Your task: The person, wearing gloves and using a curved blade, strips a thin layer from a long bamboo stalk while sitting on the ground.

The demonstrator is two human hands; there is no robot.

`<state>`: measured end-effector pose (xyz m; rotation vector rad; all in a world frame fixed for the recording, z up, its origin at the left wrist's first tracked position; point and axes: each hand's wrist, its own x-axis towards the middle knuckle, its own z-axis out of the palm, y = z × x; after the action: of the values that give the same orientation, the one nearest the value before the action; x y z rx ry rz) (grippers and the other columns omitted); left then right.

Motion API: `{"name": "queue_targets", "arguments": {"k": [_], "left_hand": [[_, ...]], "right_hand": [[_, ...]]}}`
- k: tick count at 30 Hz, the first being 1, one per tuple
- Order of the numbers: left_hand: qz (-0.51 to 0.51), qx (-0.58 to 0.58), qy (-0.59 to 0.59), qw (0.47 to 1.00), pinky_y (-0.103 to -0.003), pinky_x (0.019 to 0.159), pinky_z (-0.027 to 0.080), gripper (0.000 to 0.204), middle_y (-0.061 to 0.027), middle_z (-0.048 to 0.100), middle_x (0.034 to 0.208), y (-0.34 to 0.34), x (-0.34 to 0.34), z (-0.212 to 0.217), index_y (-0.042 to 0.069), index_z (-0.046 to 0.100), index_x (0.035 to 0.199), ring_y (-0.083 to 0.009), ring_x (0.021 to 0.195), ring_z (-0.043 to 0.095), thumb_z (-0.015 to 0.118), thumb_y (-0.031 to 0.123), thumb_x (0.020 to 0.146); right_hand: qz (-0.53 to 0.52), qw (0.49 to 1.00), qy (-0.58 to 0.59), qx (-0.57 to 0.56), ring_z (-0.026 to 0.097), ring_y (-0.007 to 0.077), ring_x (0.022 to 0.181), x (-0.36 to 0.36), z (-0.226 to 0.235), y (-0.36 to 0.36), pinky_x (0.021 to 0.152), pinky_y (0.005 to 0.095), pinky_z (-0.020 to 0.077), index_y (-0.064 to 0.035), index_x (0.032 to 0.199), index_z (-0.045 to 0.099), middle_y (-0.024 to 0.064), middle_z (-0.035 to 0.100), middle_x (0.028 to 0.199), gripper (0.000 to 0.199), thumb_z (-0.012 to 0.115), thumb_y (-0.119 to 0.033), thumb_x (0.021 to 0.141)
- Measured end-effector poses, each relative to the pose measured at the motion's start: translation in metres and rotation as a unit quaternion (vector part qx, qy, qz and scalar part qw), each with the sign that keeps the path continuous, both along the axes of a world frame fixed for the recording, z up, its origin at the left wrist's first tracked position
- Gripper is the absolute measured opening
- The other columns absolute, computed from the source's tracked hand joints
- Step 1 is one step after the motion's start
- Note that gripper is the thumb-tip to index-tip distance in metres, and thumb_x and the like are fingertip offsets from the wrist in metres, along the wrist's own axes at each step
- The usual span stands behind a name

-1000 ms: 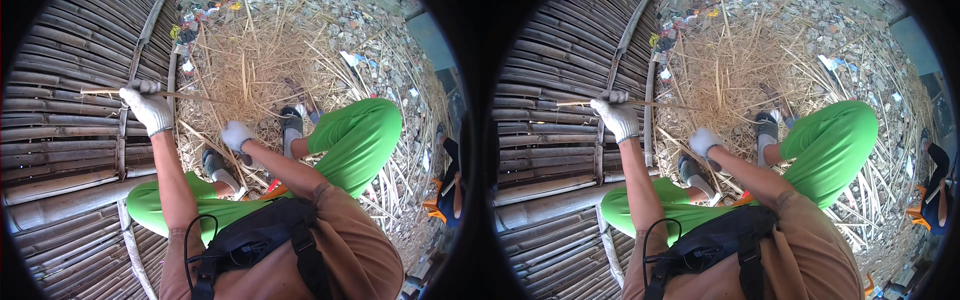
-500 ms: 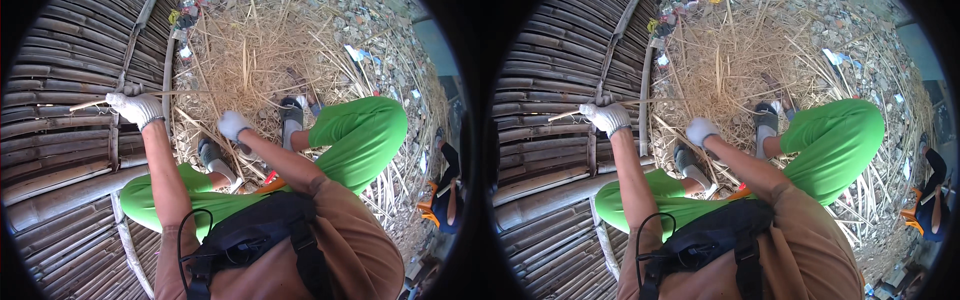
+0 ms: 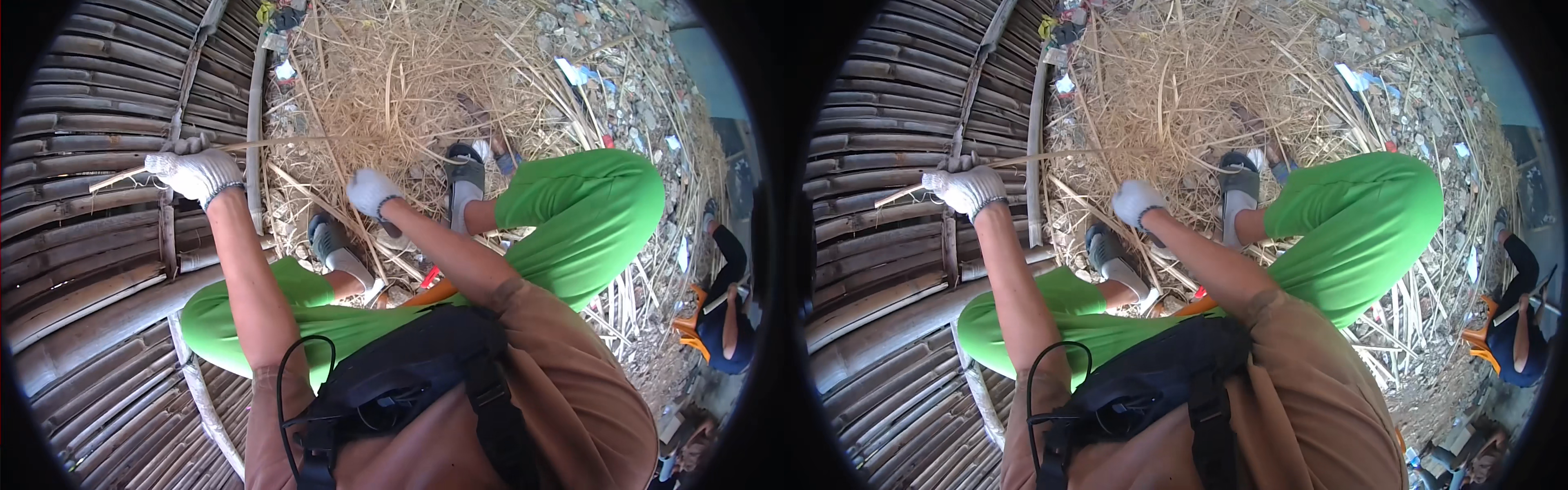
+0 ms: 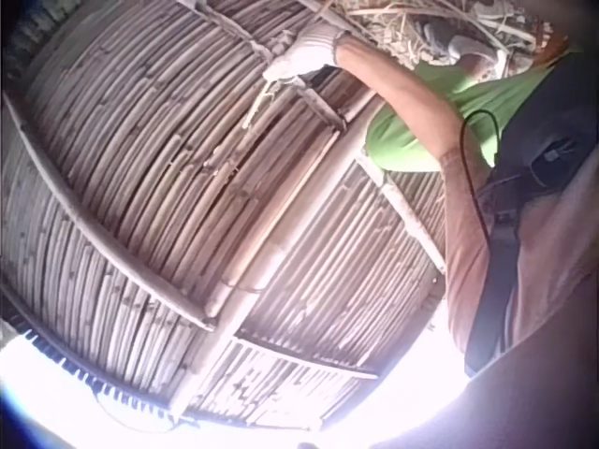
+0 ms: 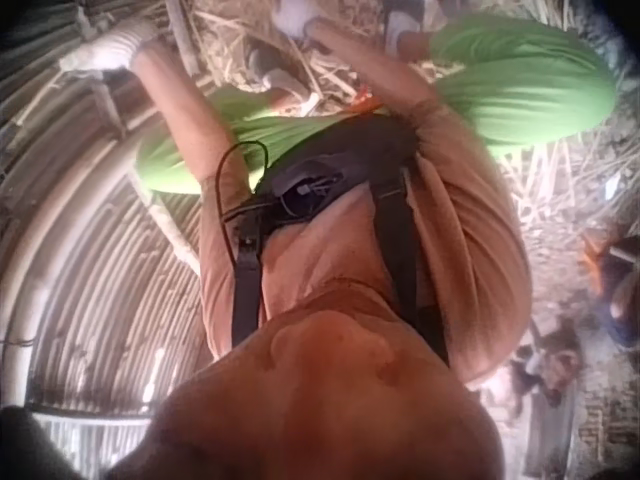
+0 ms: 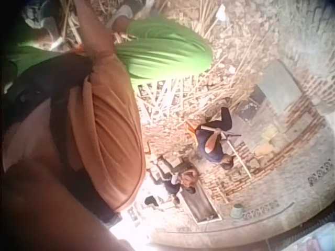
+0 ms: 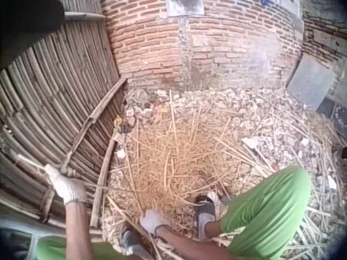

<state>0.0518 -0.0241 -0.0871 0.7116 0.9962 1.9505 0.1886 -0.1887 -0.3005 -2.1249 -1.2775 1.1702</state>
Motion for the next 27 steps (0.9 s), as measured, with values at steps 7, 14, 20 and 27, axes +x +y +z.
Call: {"name": "queue_targets", "arguments": {"k": [7,14,20,27], "left_hand": [[0.025,-0.041,-0.029,0.998,-0.032,0.058,0.038,0.051,0.0008,0.039,0.064,0.007,0.042,-0.004,0.016,0.042,0.075,-0.0153,0.057,0.037,0.046,0.055,0.106],[-0.041,0.038,-0.022,0.998,-0.03,0.059,0.037,0.039,0.0002,0.04,0.064,0.008,0.024,-0.002,0.015,0.04,0.072,-0.0152,0.058,0.039,0.056,0.041,0.097],[-0.105,0.048,-0.067,0.991,-0.031,0.06,0.04,0.028,-0.0016,0.047,0.065,0.013,-0.002,0.0,0.014,0.047,0.069,-0.016,0.058,0.046,0.066,0.027,0.085],[-0.16,0.065,-0.168,0.971,-0.032,0.058,0.04,0.023,0.002,0.049,0.065,0.014,0.013,-0.013,0.014,0.054,0.074,-0.0167,0.057,0.047,0.072,0.021,0.088]], "right_hand": [[-0.044,0.988,-0.082,-0.125,0.076,0.0428,0.1,0.1,-0.174,-0.078,0.089,0.0489,0.0606,0.0022,0.097,0.08,0.0292,0.076,0.103,0.037,0.058,-0.028,0.093],[-0.045,0.998,0.024,0.034,0.077,0.0414,0.091,0.013,-0.003,-0.002,0.084,0.0464,0.0624,-0.0021,0.097,0.082,0.0261,0.077,0.099,0.033,0.061,-0.027,0.092],[0.049,0.987,0.031,0.148,0.072,0.0469,0.085,-0.034,0.098,0.009,0.083,0.0549,0.0579,0.0009,0.092,0.074,0.0294,0.073,0.094,0.038,0.051,-0.029,0.1],[0.059,0.996,0.011,-0.061,0.077,0.0386,0.095,0.053,-0.043,-0.02,0.086,0.0496,0.0617,-0.0021,0.094,0.081,0.0261,0.077,0.102,0.035,0.054,-0.024,0.098]]}}
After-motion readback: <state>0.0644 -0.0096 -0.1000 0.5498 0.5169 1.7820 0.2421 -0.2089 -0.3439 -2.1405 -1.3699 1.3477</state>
